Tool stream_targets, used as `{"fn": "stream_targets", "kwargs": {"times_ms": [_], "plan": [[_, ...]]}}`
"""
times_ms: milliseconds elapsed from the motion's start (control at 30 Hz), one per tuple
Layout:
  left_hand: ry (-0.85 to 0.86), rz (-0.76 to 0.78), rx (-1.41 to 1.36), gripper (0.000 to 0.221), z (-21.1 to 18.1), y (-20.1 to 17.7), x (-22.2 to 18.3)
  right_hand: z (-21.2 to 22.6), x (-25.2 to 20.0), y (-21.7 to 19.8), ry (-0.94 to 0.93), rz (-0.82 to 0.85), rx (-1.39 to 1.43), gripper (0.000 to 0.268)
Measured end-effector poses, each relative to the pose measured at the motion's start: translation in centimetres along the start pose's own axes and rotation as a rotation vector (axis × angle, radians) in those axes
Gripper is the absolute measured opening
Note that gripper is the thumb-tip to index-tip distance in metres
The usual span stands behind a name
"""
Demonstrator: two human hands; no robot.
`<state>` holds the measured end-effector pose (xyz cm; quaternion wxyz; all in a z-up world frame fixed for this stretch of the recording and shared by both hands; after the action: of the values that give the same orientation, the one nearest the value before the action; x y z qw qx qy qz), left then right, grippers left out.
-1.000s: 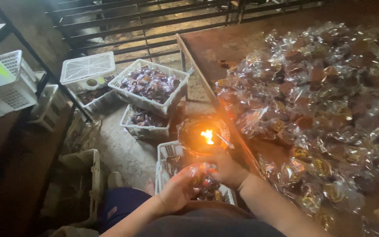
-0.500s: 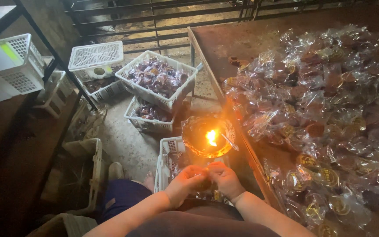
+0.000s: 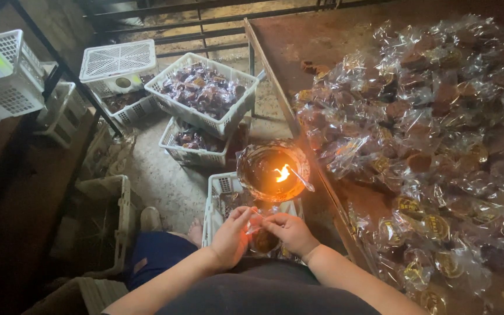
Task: Sealing small plastic bags containing pastries by holding the open end over a flame and then placing them in a crate.
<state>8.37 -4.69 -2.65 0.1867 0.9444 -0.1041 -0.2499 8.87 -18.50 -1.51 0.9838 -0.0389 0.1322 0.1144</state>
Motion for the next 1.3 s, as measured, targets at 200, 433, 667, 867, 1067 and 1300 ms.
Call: {"fn": "stream_targets", "kwargs": {"times_ms": [200, 433, 667, 867, 1067, 1300], "plan": [[-0.109, -0.162, -0.051, 0.049, -0.9, -1.3, -1.2, 1.9, -0.8, -5.3, 0.17, -0.456, 0.199, 0.033], [-0.149, -0.096, 0.01, 0.04, 0.0, -0.9, -1.2, 5.7, -3.7, -4.9, 0.437, -0.512, 0.134, 0.053], [-0.185, 0.108, 0.236, 0.058, 0.4, 1.9, -1.9, 3.0, -1.5, -2.5, 0.246, -0.356, 0.465, 0.031], [-0.025, 0.012, 0.405, 0.027, 0.8, 0.1, -1.0, 0.4, -0.4, -1.2, 0.123, -0.101, 0.158, 0.043], [0.037, 0.17, 0.255, 0.028, 0.6, 1.5, -1.3, 0.1, -0.5, -2.1, 0.262, -0.178, 0.025, 0.026], [-0.294, -0.173, 0.539, 0.068, 0.4, -2.2, -3.5, 11.1, -3.0, -12.9, -0.301, -0.475, -0.222, 0.032]]}}
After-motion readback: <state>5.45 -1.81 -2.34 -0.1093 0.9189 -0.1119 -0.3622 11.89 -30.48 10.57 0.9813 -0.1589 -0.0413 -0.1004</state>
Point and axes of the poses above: each hand's wrist, its own x-axis towards the middle knuckle, its own y-axis out of the palm, z = x × y, the point moved 10 cm from there along x, towards the middle knuckle, and after that the axes turned 12 degrees about x, right-handed, at the moved point
